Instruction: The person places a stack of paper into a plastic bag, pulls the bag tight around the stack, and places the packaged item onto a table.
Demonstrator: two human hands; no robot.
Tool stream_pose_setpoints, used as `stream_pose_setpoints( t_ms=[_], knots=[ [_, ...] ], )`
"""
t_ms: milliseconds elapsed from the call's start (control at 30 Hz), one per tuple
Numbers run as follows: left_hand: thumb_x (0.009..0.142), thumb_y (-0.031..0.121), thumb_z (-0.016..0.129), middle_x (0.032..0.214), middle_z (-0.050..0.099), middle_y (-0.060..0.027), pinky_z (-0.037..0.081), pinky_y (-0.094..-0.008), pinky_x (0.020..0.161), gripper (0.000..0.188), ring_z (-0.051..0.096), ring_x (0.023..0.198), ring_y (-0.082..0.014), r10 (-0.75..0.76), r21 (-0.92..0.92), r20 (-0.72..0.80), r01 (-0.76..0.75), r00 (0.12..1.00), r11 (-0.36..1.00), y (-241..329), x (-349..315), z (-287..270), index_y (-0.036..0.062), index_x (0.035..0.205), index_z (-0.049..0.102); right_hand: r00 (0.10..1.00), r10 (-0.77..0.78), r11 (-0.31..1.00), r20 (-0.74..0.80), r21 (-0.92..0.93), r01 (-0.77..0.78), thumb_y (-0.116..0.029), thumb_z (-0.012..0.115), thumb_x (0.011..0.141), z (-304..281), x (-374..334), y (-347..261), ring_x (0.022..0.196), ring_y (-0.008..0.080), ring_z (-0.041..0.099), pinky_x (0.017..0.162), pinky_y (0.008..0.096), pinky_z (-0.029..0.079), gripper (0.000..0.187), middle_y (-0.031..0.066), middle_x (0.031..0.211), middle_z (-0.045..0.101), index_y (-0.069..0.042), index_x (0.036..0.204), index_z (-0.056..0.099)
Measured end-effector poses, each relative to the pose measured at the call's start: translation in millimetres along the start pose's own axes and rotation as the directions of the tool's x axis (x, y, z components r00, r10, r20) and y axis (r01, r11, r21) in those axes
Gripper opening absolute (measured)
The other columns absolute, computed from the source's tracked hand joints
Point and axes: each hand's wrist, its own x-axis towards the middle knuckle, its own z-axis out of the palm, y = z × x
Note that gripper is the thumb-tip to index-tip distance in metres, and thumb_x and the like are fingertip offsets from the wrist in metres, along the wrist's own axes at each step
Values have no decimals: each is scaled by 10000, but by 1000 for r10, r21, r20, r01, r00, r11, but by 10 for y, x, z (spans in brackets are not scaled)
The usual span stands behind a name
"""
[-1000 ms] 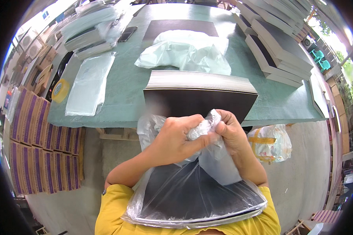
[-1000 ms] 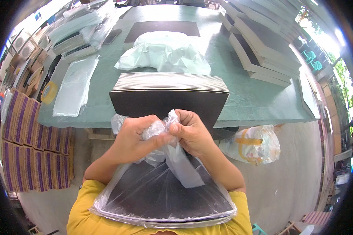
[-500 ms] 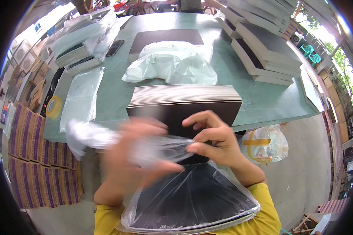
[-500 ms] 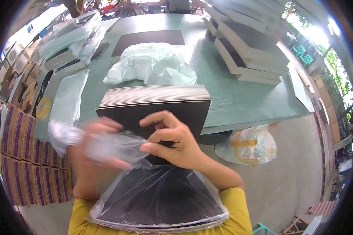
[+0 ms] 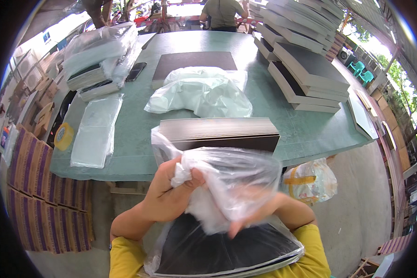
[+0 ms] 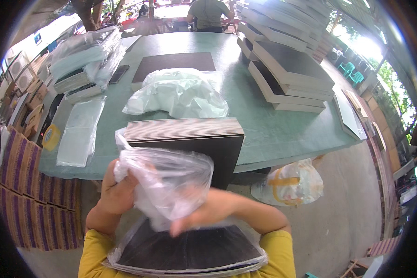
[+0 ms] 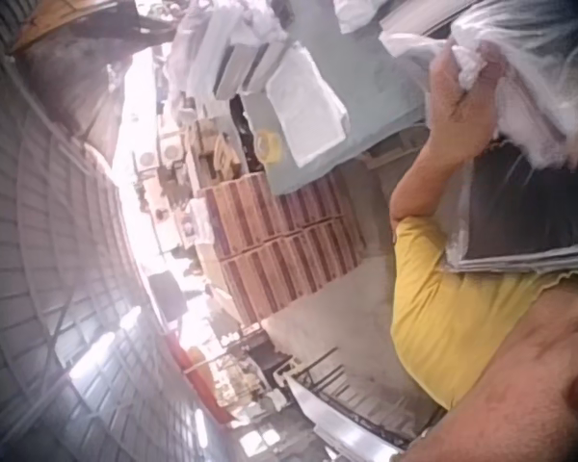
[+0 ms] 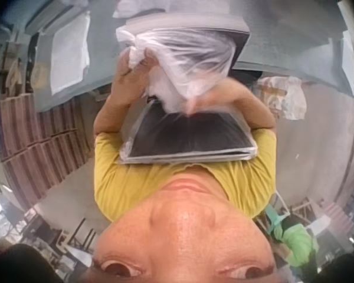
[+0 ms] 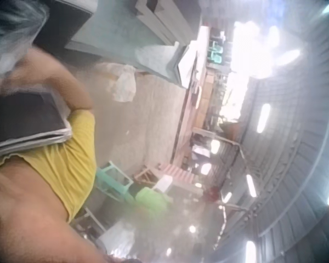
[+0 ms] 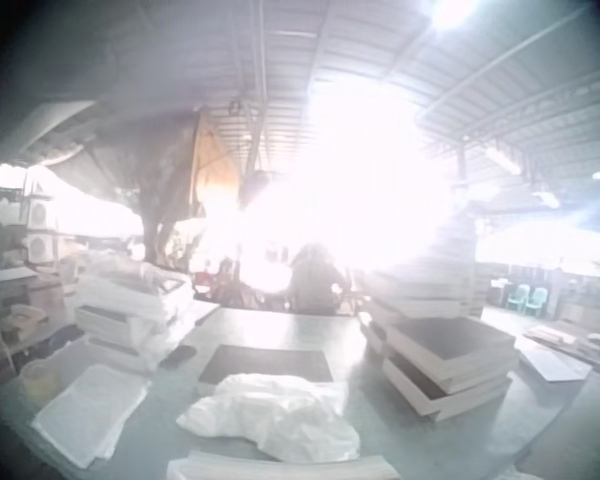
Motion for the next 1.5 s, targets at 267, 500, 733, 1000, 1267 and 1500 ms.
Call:
stream_pose_setpoints(
  t_ms=[267, 500, 733, 1000, 1267, 1500],
  knots=[
    [769, 55, 592, 740, 623, -93, 462, -281, 569, 95, 591, 640, -163, 116, -86, 641, -79, 759, 993, -88, 75, -524, -29, 808, 612, 818, -27, 730, -574, 548, 409, -278, 467, 858, 348, -633, 613, 959, 223, 516, 837, 337, 426, 336, 114, 1016, 538, -2, 1047, 499],
    [695, 84, 545, 712, 572, -143, 458, -383, 555, 302, 572, 665, -318, -451, 539, 841, -375, 300, 754, 374, -64, -400, -1, 969, 450, 886, 429, 681, -175, -583, -444, -308, 617, 698, 45, -508, 446, 897, 315, 550, 813, 372, 425, 340, 145, 938, 575, -48, 917, 599],
    [679, 95, 522, 738, 579, -109, 446, -308, 448, 131, 587, 635, -229, -350, 685, 613, -698, 708, -211, -83, -280, -383, 68, 790, 586, 784, 555, 185, -278, -878, -442, -214, 565, 693, 8, -494, -34, 855, 238, 582, 890, 494, 334, 169, 87, 872, 610, -88, 772, 645],
    [645, 198, 598, 690, 574, -95, 462, -339, 540, 319, 581, 723, -238, -530, 877, 349, -468, 773, -106, -105, -246, -335, 51, 911, 500, 875, 223, 136, -430, -875, -464, -210, 560, 696, 26, -589, 427, 809, 256, 589, 700, 385, 460, 170, 88, 804, 616, -83, 779, 637],
    [656, 149, 633, 687, 566, -97, 463, -321, 552, 151, 574, 687, -209, -430, 766, 613, -365, 662, 530, -204, -488, -476, 50, 762, 590, 462, -260, 887, -848, -399, -232, -146, 641, 656, -338, -859, 64, 575, 149, 559, 564, 302, 457, 193, 32, 647, 556, -84, 835, 605],
    [685, 37, 556, 654, 493, -39, 396, -241, 517, 124, 468, 587, -84, 154, 551, -679, 360, 718, 752, -63, -502, -996, 38, 667, 434, 330, -437, 844, -836, -508, -169, 28, 496, 584, -87, -279, 435, 688, 176, 524, 648, 276, 415, 317, 79, 831, 563, -59, 874, 588]
  ],
)
